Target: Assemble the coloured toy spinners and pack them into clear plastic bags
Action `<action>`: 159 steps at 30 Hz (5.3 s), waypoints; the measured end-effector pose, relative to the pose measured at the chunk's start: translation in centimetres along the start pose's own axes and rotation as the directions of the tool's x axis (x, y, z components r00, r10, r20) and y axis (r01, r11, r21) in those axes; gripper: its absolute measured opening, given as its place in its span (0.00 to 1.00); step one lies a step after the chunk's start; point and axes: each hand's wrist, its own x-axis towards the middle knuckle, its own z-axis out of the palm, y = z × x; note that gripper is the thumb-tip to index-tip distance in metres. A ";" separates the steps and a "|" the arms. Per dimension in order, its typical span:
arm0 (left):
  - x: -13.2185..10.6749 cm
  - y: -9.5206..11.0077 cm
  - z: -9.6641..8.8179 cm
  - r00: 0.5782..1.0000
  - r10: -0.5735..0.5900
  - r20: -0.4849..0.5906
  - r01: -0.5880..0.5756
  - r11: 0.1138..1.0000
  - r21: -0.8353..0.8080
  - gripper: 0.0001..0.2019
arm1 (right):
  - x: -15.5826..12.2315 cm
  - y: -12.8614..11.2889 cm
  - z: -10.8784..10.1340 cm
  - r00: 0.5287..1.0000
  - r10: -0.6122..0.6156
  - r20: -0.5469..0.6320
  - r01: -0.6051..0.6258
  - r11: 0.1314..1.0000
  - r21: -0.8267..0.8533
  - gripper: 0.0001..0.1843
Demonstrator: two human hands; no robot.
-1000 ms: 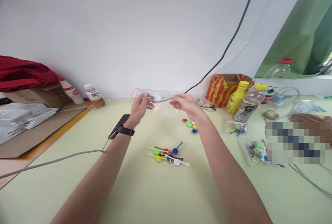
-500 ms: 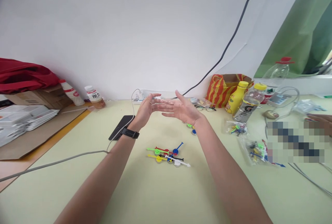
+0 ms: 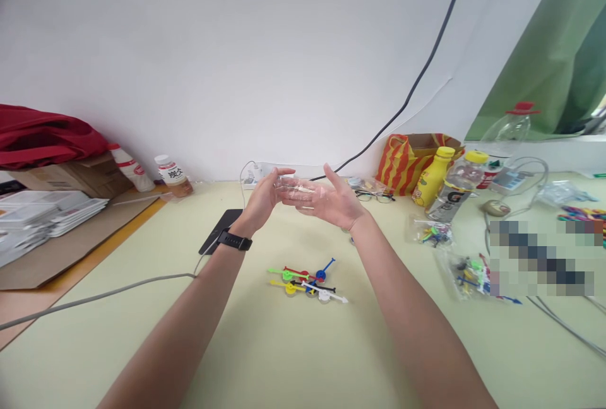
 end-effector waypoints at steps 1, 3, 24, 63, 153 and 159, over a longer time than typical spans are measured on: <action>0.0 0.0 0.0 1.000 -0.009 -0.002 0.009 1.000 0.004 0.28 | 0.0 0.1 -0.1 1.000 -0.004 0.005 0.004 1.000 0.003 0.45; 0.1 -0.1 -0.1 1.000 -0.029 -0.004 0.029 1.000 0.011 0.28 | 0.0 0.2 -0.3 1.000 -0.010 0.003 0.010 1.000 -0.012 0.44; -0.1 1.1 -0.2 0.994 -0.087 0.066 0.088 0.996 -0.009 0.27 | -0.1 0.5 0.5 0.997 0.006 0.075 0.000 0.997 -0.074 0.48; -2.3 0.1 4.2 0.831 0.270 0.485 -0.552 0.295 0.780 0.49 | 0.2 -0.7 -0.4 0.973 0.204 -0.104 -0.201 0.979 0.035 0.46; -1.7 -0.7 -2.3 0.725 -0.514 0.458 0.384 0.854 0.351 0.33 | 0.0 0.8 -4.7 0.801 -0.379 -0.464 -0.194 0.569 -0.799 0.13; -1.7 -0.8 -2.5 0.721 -0.523 0.456 0.399 0.850 0.343 0.33 | -1.4 -1.2 -2.5 0.864 -0.236 -0.444 -0.212 0.630 -0.747 0.28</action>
